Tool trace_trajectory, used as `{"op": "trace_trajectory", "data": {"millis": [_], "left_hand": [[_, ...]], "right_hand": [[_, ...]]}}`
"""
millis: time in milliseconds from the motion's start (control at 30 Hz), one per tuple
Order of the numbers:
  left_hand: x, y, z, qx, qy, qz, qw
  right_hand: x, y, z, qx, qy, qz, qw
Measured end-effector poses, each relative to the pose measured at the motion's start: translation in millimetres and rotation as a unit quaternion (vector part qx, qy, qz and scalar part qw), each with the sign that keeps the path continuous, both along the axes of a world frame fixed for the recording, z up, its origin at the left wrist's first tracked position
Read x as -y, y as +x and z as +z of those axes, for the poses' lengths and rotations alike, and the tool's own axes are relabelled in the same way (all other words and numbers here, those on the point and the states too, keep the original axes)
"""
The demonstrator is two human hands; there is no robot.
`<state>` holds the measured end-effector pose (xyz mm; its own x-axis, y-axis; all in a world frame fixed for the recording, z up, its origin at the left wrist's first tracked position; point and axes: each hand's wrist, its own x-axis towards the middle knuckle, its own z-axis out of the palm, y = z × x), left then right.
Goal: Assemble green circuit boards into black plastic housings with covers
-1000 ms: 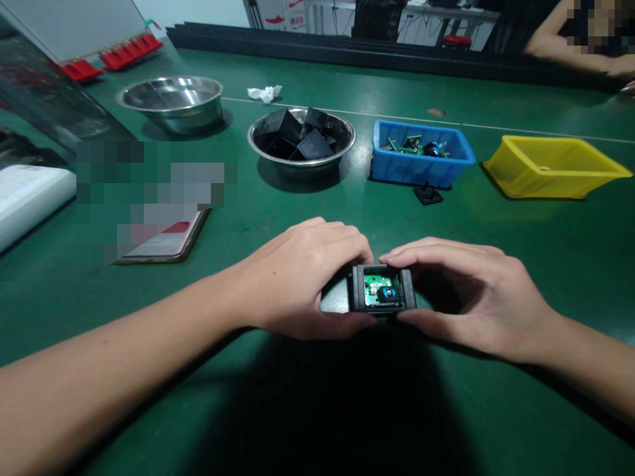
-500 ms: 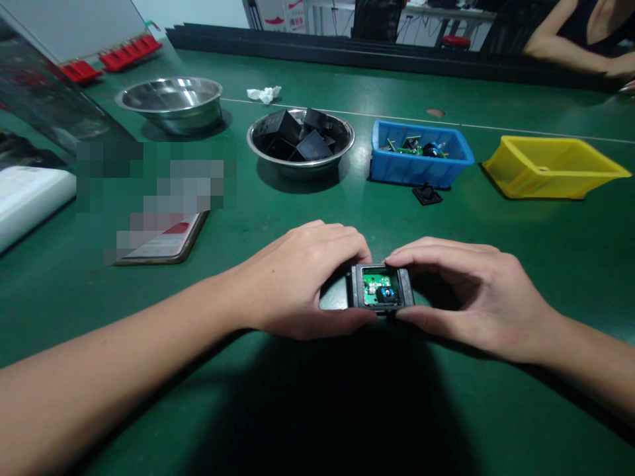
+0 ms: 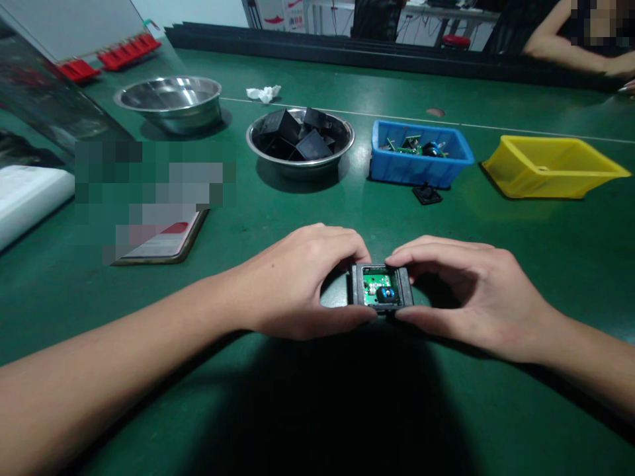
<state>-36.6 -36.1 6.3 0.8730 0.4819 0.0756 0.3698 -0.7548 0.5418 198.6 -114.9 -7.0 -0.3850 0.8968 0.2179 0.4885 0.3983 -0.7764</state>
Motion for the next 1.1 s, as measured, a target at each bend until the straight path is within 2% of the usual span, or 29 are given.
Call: {"op": "trace_trajectory", "data": {"millis": [267, 400, 633, 833, 967, 1100], "left_hand": [[0.6, 0.6, 7.5, -0.029, -0.074, 0.029, 0.996], [0.3, 0.4, 10.3, -0.045, -0.086, 0.034, 0.995], [1.2, 0.7, 11.3, -0.039, -0.038, 0.022, 0.998], [0.1, -0.3, -0.3, -0.015, 0.041, -0.015, 0.999], [-1.2, -1.2, -5.2, -0.004, 0.062, -0.028, 0.998], [-0.9, -1.6, -5.3, -0.006, 0.07, -0.022, 0.997]], "right_hand": [[-1.3, -0.5, 1.5, -0.011, -0.041, -0.001, 0.999], [-2.1, -1.0, 2.5, -0.02, -0.061, -0.002, 0.998], [-3.1, -0.4, 4.8, -0.015, -0.057, 0.002, 0.998], [-4.6, 1.7, 2.4, -0.001, -0.03, 0.014, 0.999], [-3.5, 1.4, -0.5, 0.002, -0.02, 0.016, 1.0], [-9.5, 6.7, -5.4, -0.003, 0.032, -0.029, 0.999]]}}
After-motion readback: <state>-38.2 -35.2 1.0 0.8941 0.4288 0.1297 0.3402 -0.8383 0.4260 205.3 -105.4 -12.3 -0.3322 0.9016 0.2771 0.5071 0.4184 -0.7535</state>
